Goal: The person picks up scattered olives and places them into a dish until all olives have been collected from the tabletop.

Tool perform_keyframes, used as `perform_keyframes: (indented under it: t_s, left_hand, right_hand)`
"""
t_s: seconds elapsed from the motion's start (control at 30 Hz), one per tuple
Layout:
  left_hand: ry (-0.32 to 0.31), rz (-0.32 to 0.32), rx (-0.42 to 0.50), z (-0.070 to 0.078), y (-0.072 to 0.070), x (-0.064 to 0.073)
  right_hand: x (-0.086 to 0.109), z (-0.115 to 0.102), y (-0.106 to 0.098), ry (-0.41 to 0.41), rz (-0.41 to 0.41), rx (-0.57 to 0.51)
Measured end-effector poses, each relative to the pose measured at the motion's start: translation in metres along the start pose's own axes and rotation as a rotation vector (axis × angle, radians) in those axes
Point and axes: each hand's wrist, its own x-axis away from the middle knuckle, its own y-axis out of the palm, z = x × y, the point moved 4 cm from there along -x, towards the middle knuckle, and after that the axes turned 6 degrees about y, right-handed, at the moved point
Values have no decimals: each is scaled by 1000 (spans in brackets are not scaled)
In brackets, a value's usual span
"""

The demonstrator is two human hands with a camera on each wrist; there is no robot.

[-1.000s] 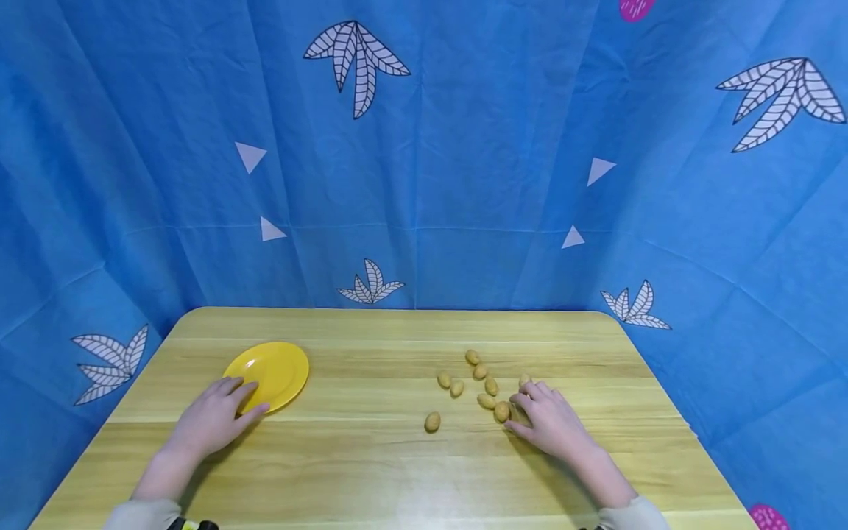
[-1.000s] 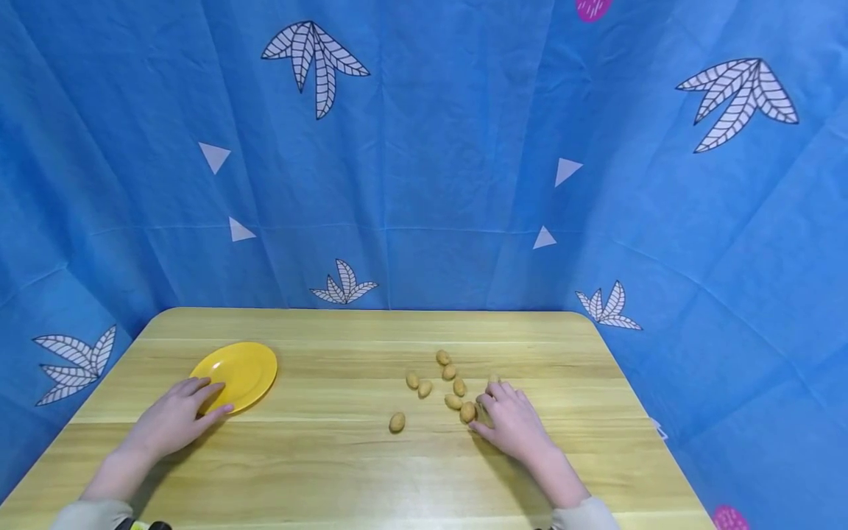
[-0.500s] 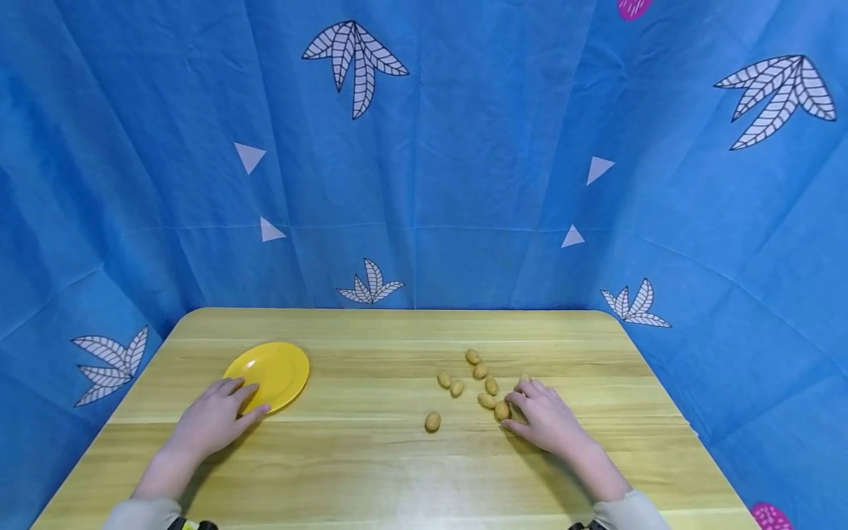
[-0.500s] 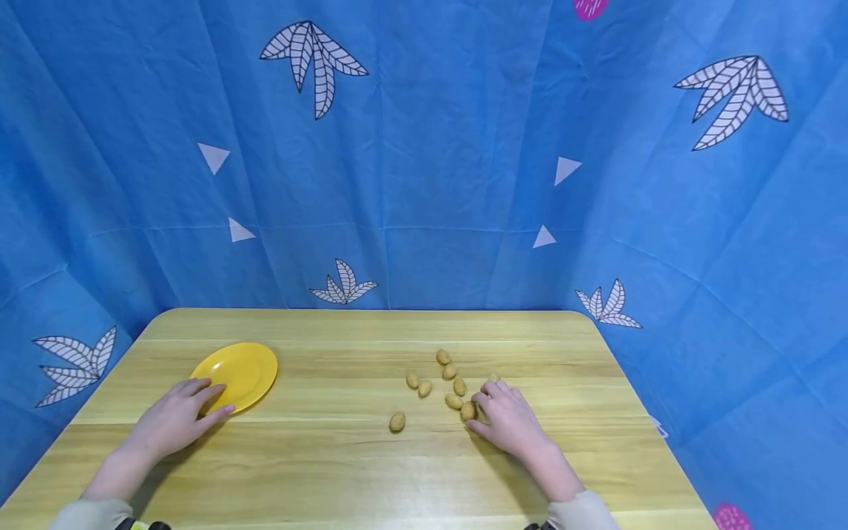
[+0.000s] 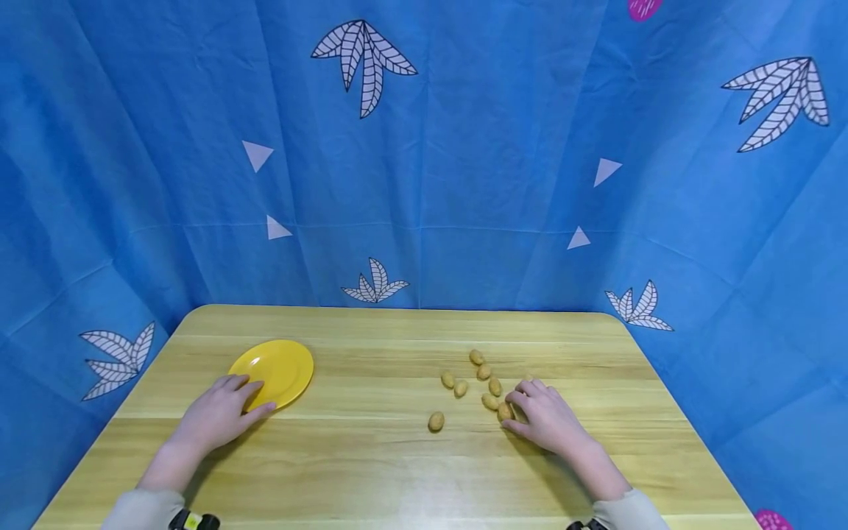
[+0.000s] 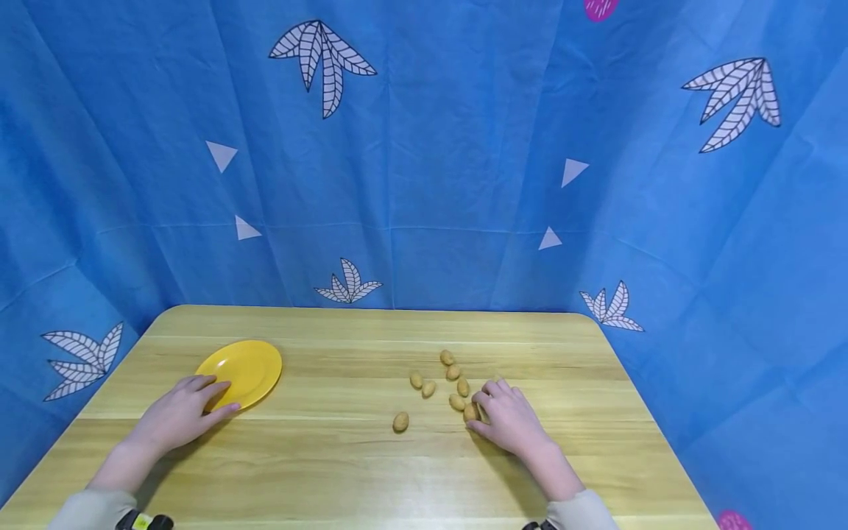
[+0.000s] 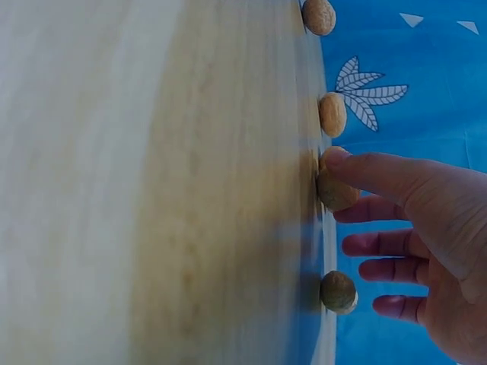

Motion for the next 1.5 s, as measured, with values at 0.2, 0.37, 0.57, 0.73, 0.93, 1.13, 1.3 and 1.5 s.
perform_keyframes:
  t_s: [0.2,0.37,0.57,0.73,0.93,1.13,1.3,1.5]
  left_hand:
    - [-3,-12,10,1,0,-1]
    - [-2,-20,14,2,-1,-3]
    - [25,-15,17,5,-1,-4]
    - [46,-13,5,8,0,-4]
    - [104,13,-13,12,1,-4]
    - [125,14,-12,15,2,-2]
    - [139,-1,-10,15,4,2]
    - [140,-9,9,15,5,4]
  right_hand:
    - [1,1,-3,-3,2,3]
    - [1,-1,-7,-17,20,-1]
    - [0,-4,-14,-37,64,1]
    - [-3,-7,-20,-52,98,6]
    - [-10,-13,-29,-96,150,12]
    - [-21,-24,-36,-137,173,22]
    - [-31,-36,-39,-181,187,11]
    - [-42,-48,-39,-192,147,5]
